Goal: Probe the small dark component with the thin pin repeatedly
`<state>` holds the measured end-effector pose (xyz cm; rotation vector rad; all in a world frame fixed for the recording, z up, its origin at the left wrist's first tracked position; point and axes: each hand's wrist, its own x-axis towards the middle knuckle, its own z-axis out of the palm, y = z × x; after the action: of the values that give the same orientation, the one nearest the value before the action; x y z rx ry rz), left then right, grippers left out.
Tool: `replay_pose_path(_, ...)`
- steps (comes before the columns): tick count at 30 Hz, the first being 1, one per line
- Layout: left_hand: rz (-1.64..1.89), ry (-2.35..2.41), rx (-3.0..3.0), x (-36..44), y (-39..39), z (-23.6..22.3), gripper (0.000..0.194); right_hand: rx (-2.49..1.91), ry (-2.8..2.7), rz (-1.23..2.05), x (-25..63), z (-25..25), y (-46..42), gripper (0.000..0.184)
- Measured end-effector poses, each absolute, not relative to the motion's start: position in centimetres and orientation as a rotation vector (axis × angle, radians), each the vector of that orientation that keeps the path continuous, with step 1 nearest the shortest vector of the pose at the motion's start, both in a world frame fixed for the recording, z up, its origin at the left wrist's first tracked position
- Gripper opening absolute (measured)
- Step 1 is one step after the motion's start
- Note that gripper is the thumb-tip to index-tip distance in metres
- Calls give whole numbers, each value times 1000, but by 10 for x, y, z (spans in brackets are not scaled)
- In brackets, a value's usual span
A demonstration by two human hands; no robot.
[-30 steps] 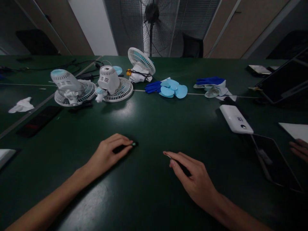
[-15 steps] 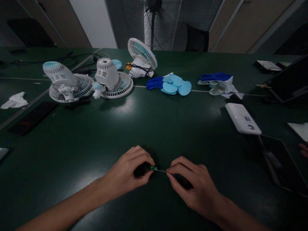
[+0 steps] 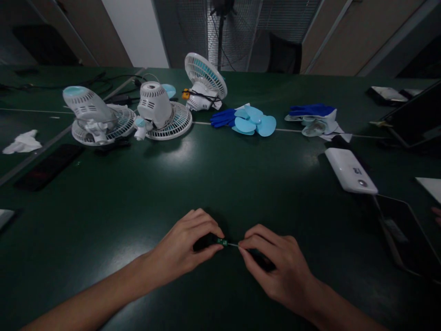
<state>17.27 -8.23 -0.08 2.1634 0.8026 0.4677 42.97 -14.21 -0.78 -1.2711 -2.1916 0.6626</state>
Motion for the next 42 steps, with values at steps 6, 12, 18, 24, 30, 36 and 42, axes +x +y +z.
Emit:
replay_pose_path(6,434,808,2196,175,-81,0,13,-1175,-1953,821,423,-2,-134,12)
replay_pose_path(12,450,813,2182,174,-81,-1,13,-1201,-1907,785,429,-2,-134,11)
replay_pose_path(18,453,830,2150,173,-81,0,13,-1227,-2038,760,432,-4,-140,14)
replay_pose_path(24,454,824,2142,173,-81,2,21,-1248,-2049,737,431,-7,-139,14)
replay_pose_path(30,465,828,2161,173,-81,3,19,-1240,-2040,748,432,-6,-140,14)
replay_pose_path(36,508,805,2179,174,-80,1,19,-1240,-2035,764,432,-3,-141,12)
replay_pose_path(42,537,1021,2297,121,-61,7,25,-1252,-2026,799,431,-1,-139,11)
